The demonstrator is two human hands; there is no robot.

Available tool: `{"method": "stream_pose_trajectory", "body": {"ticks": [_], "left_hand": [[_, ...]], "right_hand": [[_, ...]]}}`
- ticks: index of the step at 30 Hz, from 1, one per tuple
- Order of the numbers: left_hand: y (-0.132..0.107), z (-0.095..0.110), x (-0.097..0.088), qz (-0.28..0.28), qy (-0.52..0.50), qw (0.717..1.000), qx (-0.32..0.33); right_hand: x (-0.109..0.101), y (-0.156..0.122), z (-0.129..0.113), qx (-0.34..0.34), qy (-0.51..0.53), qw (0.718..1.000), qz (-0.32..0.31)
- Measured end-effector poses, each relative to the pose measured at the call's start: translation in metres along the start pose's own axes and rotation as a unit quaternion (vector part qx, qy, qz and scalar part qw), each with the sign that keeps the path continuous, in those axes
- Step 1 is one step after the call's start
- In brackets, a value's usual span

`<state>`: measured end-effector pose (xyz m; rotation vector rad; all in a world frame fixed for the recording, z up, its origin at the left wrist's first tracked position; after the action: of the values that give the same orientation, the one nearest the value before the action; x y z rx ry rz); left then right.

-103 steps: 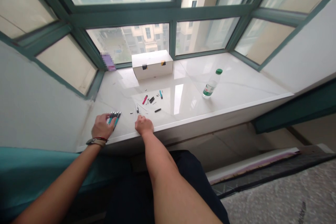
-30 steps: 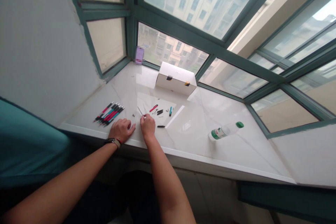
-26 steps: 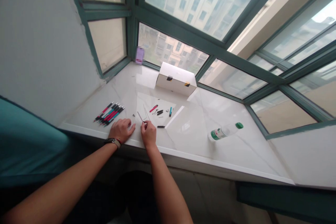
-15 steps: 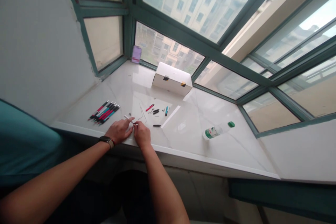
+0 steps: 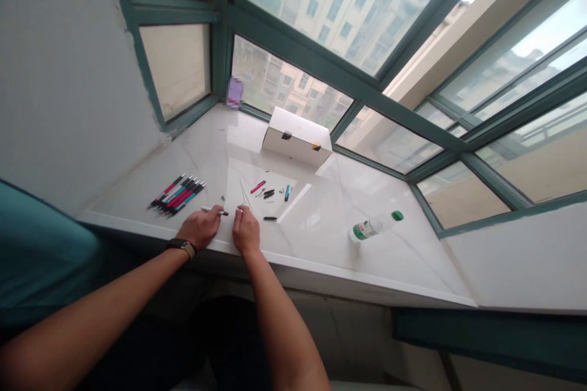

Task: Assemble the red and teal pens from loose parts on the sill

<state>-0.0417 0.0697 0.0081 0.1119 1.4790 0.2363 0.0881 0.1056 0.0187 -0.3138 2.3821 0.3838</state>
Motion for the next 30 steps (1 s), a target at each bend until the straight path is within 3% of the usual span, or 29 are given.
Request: {"method": "stream_pose_trajectory", "body": {"ticks": [8, 14, 17, 19, 21, 24, 27, 30], "left_hand": [[0.0, -0.001, 0.0, 0.006, 0.0, 1.0, -0.013], [-0.001, -0.002, 0.0, -0.002, 0.013, 1.0, -0.015], [-0.001, -0.002, -0.004, 0.006, 0.001, 1.0, -0.018], [-0.001, -0.001, -0.007, 0.014, -0.014, 1.0, -0.016], [-0.001, 0.0, -0.01, 0.023, -0.026, 0.999, -0.007], [-0.001, 0.0, -0.013, 0.026, -0.03, 0.999, 0.008], [-0.001, 0.001, -0.01, 0.011, -0.028, 0.999, 0.028], [-0.002, 0.001, -0.007, 0.0, -0.028, 0.999, 0.034]], "right_hand": [[0.004, 0.003, 0.003, 0.0, -0.01, 1.0, -0.008], [-0.004, 0.003, 0.016, 0.02, 0.105, 0.994, 0.014], [-0.028, 0.018, 0.04, 0.054, 0.142, 0.988, 0.024], [-0.059, 0.035, 0.061, 0.082, 0.097, 0.99, 0.067], [-0.085, 0.056, 0.08, 0.099, 0.027, 0.992, 0.073], [-0.096, 0.081, 0.1, 0.099, -0.045, 0.994, -0.012], [-0.088, 0.092, 0.107, 0.074, -0.063, 0.991, -0.092], [-0.078, 0.093, 0.107, 0.061, -0.055, 0.99, -0.113]]}}
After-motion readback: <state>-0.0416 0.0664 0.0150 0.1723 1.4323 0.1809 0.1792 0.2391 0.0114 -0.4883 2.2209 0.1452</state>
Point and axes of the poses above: each hand's wrist, its own y-axis towards the middle knuckle, its own x-axis out of the palm, z = x × y, the point moved 8 cm from there along y, towards the middle knuckle, and after that the axes turned 12 degrees about y, right-handed, at the moved point
